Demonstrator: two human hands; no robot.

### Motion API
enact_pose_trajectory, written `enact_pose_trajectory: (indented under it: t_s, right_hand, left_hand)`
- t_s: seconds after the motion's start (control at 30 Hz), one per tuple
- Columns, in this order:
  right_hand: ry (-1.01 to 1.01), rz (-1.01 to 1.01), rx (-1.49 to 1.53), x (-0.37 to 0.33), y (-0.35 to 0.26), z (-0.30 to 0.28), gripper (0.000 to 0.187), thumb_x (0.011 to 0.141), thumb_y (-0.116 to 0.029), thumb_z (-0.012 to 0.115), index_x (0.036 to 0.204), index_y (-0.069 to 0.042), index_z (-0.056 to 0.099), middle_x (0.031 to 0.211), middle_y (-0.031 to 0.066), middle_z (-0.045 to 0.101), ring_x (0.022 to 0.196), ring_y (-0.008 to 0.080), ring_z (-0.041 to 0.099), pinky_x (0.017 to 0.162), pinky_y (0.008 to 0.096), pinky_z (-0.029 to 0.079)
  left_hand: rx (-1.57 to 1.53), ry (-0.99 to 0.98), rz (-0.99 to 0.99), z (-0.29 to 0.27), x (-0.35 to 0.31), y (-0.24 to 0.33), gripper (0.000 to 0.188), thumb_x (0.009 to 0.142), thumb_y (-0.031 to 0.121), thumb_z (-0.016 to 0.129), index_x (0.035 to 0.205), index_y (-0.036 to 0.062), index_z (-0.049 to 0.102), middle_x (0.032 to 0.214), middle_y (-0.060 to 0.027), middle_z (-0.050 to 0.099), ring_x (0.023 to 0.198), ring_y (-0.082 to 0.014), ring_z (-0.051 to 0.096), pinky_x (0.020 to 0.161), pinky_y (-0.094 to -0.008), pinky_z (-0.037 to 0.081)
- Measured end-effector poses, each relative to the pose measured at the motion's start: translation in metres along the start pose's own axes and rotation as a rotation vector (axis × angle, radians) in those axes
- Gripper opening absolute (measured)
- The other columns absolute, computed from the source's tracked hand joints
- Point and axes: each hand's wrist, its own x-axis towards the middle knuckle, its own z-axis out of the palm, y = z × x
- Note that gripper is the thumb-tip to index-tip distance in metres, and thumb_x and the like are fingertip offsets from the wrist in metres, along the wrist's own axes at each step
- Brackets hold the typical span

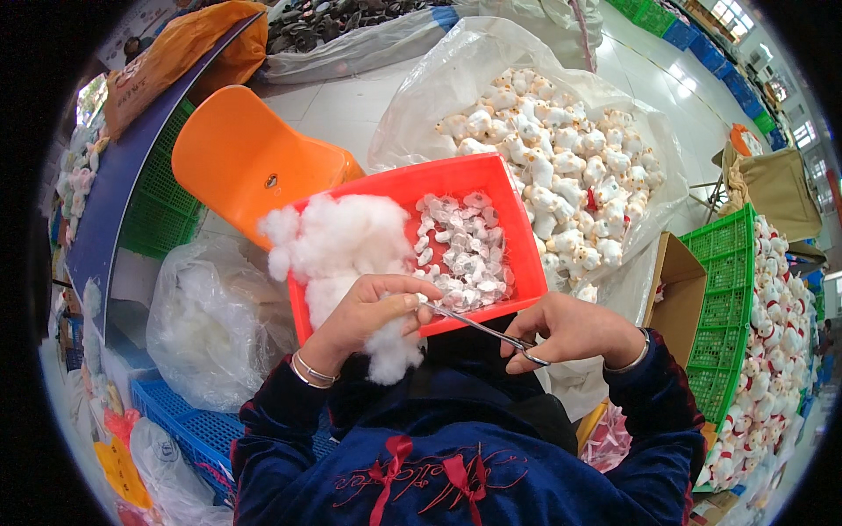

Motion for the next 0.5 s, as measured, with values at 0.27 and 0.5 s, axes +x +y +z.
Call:
enact_pose_trajectory:
  t_s: [0.27, 0.5]
  right_hand:
    - [-0.005, -0.008, 0.027, -0.0015, 0.0034, -0.0014, 0.033, 0.086, -0.023, 0.087, 0.108, -0.001, 0.077, 0.085, -0.0008, 0.072, 0.079, 0.0065, 0.062, 0.071, 0.0248, 0.048]
    - [-0.021, 0.006, 0.029, -0.0007, 0.0017, -0.0029, 0.034, 0.085, -0.023, 0.088, 0.109, -0.001, 0.077, 0.087, -0.0008, 0.072, 0.08, 0.0063, 0.062, 0.071, 0.0249, 0.049]
  left_hand:
    - [0.125, 0.049, 0.05, 0.0055, -0.0007, 0.0016, 0.031, 0.103, 0.006, 0.055, 0.129, -0.0035, 0.069, 0.096, -0.0046, 0.071, 0.084, -0.0084, 0.063, 0.08, -0.0238, 0.052]
    - [0.216, 0.012, 0.097, 0.0035, -0.0017, 0.0027, 0.031, 0.105, 0.007, 0.055, 0.131, -0.0025, 0.069, 0.1, -0.0041, 0.072, 0.094, -0.0091, 0.065, 0.087, -0.0249, 0.053]
